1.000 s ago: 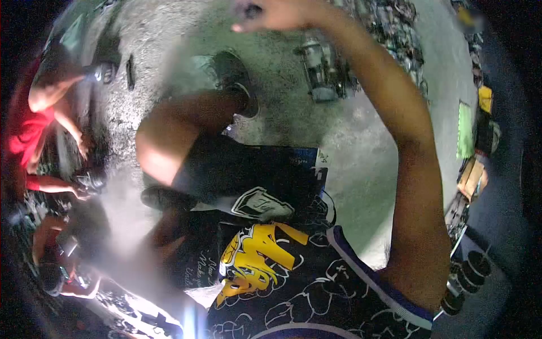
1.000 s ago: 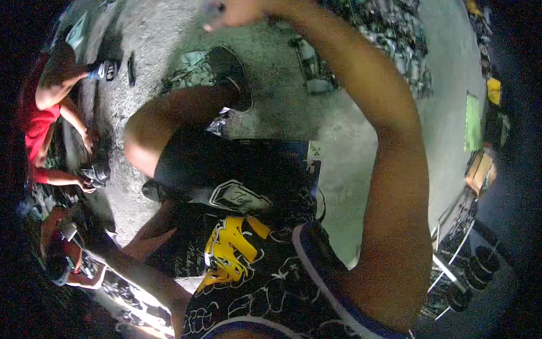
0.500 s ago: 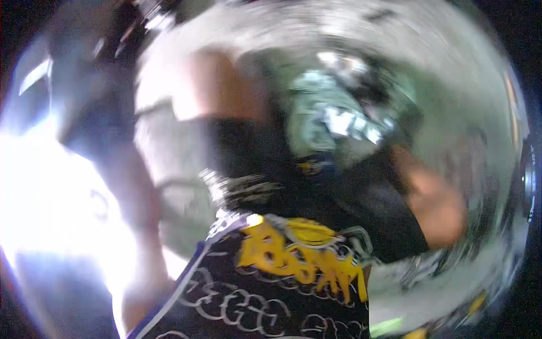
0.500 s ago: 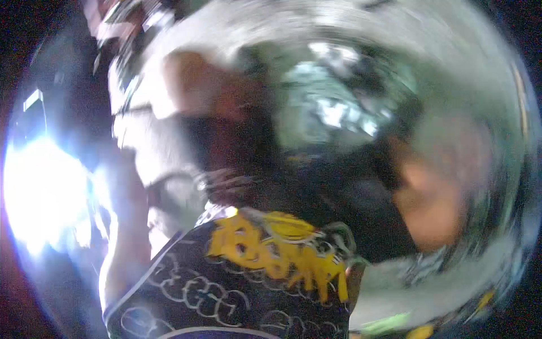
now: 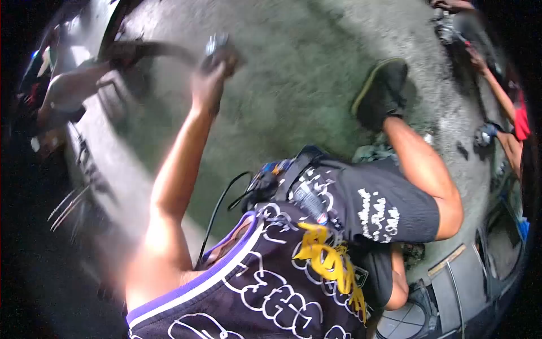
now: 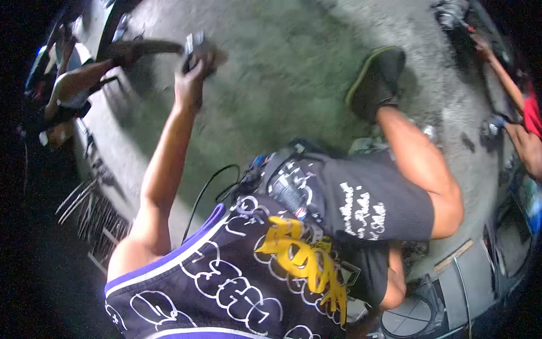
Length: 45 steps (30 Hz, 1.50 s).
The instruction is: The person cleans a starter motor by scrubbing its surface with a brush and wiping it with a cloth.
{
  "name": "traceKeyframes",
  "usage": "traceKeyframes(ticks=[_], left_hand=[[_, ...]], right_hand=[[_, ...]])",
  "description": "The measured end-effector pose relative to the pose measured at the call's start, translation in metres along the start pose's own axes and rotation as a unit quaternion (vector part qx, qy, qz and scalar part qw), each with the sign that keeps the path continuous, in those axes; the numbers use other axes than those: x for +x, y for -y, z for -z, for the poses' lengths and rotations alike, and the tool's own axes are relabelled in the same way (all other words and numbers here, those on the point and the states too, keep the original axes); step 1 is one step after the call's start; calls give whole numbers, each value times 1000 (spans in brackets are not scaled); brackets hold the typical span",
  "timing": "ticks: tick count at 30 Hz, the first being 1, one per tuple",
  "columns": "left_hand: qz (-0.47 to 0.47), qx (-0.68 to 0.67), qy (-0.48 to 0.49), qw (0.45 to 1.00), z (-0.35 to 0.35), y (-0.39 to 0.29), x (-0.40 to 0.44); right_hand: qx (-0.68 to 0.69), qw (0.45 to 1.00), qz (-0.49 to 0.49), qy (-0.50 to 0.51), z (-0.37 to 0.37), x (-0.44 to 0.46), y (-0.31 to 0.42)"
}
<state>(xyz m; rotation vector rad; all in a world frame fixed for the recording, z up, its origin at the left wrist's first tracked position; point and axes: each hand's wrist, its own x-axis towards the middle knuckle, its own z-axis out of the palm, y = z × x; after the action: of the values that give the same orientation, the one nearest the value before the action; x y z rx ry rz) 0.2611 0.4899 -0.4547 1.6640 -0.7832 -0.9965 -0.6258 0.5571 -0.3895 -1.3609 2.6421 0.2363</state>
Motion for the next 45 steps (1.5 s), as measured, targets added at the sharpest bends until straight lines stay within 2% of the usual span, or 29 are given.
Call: traceKeyframes(ticks=[1,2,3,4,5,8,9,10,12,13,15,16,17,19,20,22,24,26,28,30,33,36,40,42,45], left_hand=[[77,34,-9,996,2,9,-16],[85,11,-56,995,-10,18,-36],[124,-64,-73,987,-8,54,-51],[163,-2,-47,986,-16,43,-67],[187,-22,-30,982,-25,40,-80],[157,-36,13,987,-72,25,-92],[138,-43,23,989,-87,10,-90],[115,-50,29,992,-101,-4,-85],[53,-53,50,996,-127,-49,-86],[21,-55,53,997,-138,-71,-84],[-54,-60,61,995,-138,-96,-75],[-89,-58,61,992,-144,-118,-76],[-113,-61,63,990,-145,-131,-73],[-204,-35,82,975,-162,-169,-78],[-232,-21,79,969,-175,-186,-88],[-276,-35,104,955,-197,-202,-84],[-228,-167,145,948,-235,-231,-93],[-223,-185,177,941,-271,-246,-94],[-215,-174,214,937,-307,-253,-95],[-217,-156,231,936,-326,-253,-102],[-223,-128,250,933,-343,-247,-116],[-220,-101,274,931,-360,-237,-120],[-201,-79,306,927,-385,-224,-126],[-198,-80,316,924,-390,-221,-127],[-193,-69,319,925,-400,-217,-127]], right_hand=[[-7,1000,-11,-18,19,-4,-14],[-11,999,-32,-43,34,-12,-39],[-19,996,-50,-67,49,-20,-62],[-31,994,-72,-80,64,-35,-87],[-48,991,-88,-89,77,-45,-112],[-116,982,-100,-111,110,-66,-186],[-104,983,-77,-131,110,-62,-195],[-61,986,-44,-151,101,-58,-183],[128,979,-6,-156,93,-46,-65],[134,988,-57,-55,90,-36,-42],[165,982,26,-88,16,-6,-27],[136,988,14,-71,-5,-3,-7],[216,976,-13,18,-44,8,-2],[221,973,19,64,-73,-6,41],[161,985,51,32,-116,-2,37],[146,987,67,-13,-187,5,42],[225,973,37,-35,-219,3,54],[422,894,10,152,-217,6,70],[342,936,-18,80,-225,-5,82],[240,963,-54,106,-195,-8,91],[245,965,7,91,-209,6,78],[195,968,-16,159,-199,18,82],[218,951,-11,217,-173,3,98],[203,957,14,209,-176,-13,112],[202,972,24,114,-158,-56,138]])
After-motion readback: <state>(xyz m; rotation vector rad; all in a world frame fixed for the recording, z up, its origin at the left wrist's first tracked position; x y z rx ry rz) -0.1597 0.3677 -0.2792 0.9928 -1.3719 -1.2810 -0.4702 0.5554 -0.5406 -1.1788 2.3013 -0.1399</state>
